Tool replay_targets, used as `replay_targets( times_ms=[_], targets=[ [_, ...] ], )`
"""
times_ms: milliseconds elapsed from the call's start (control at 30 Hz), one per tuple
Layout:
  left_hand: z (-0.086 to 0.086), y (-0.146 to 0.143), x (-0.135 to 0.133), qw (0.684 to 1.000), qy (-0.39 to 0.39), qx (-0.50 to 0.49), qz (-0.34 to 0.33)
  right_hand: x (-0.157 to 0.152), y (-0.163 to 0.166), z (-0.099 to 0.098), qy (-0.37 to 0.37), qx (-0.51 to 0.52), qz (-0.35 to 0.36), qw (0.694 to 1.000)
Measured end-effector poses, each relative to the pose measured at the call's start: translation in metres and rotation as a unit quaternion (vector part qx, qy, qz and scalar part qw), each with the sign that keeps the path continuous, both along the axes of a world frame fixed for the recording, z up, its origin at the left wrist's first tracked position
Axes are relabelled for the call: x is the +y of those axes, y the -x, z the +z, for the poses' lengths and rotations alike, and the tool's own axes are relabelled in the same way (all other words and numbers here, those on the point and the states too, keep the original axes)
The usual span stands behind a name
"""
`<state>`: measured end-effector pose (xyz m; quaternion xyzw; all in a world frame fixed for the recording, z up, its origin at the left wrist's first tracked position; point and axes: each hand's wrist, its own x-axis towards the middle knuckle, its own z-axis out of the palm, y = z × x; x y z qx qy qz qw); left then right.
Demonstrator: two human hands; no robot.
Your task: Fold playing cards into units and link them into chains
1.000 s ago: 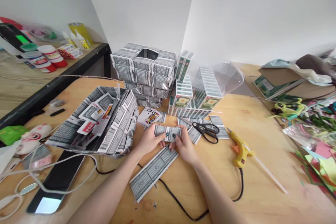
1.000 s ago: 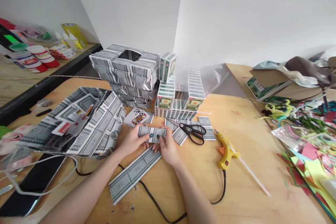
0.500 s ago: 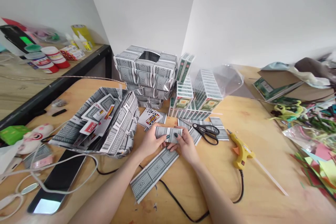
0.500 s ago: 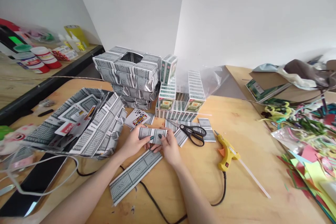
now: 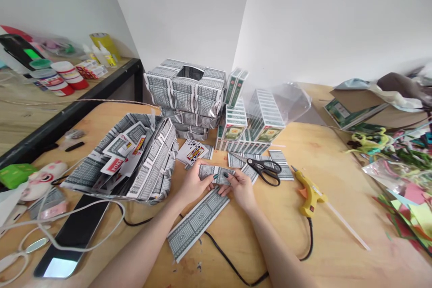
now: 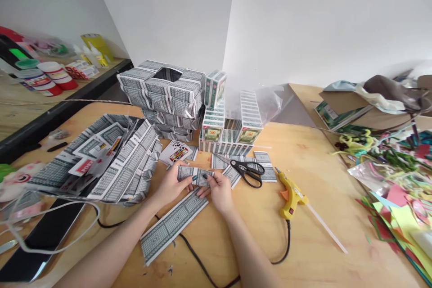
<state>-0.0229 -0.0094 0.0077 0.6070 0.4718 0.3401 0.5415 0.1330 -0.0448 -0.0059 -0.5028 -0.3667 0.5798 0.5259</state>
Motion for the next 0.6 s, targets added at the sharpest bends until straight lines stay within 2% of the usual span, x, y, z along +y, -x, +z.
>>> replay_targets(
  times_ms=[100,267,367,467,600],
  targets=[
    [0.000,0.000,-0.002,0.995,-0.077,0.027,0.050,0.000,0.000,0.002,-0.026,0.010,-0.015,1.000],
    [-0.001,0.004,0.002,0.980,-0.155,-0.010,0.121,0.001,-0.004,0.003,-0.097,0.005,-0.054,0.994],
    [-0.005,0.008,0.007,0.958,-0.218,0.055,0.179,0.002,-0.008,0.001,-0.141,-0.053,-0.074,0.986],
    [-0.007,0.010,0.009,0.937,-0.269,0.137,0.178,0.003,-0.010,-0.002,-0.146,-0.067,-0.095,0.982],
    [-0.005,0.009,0.007,0.940,-0.278,0.135,0.143,0.002,-0.011,-0.004,-0.146,-0.056,-0.118,0.981]
  ],
)
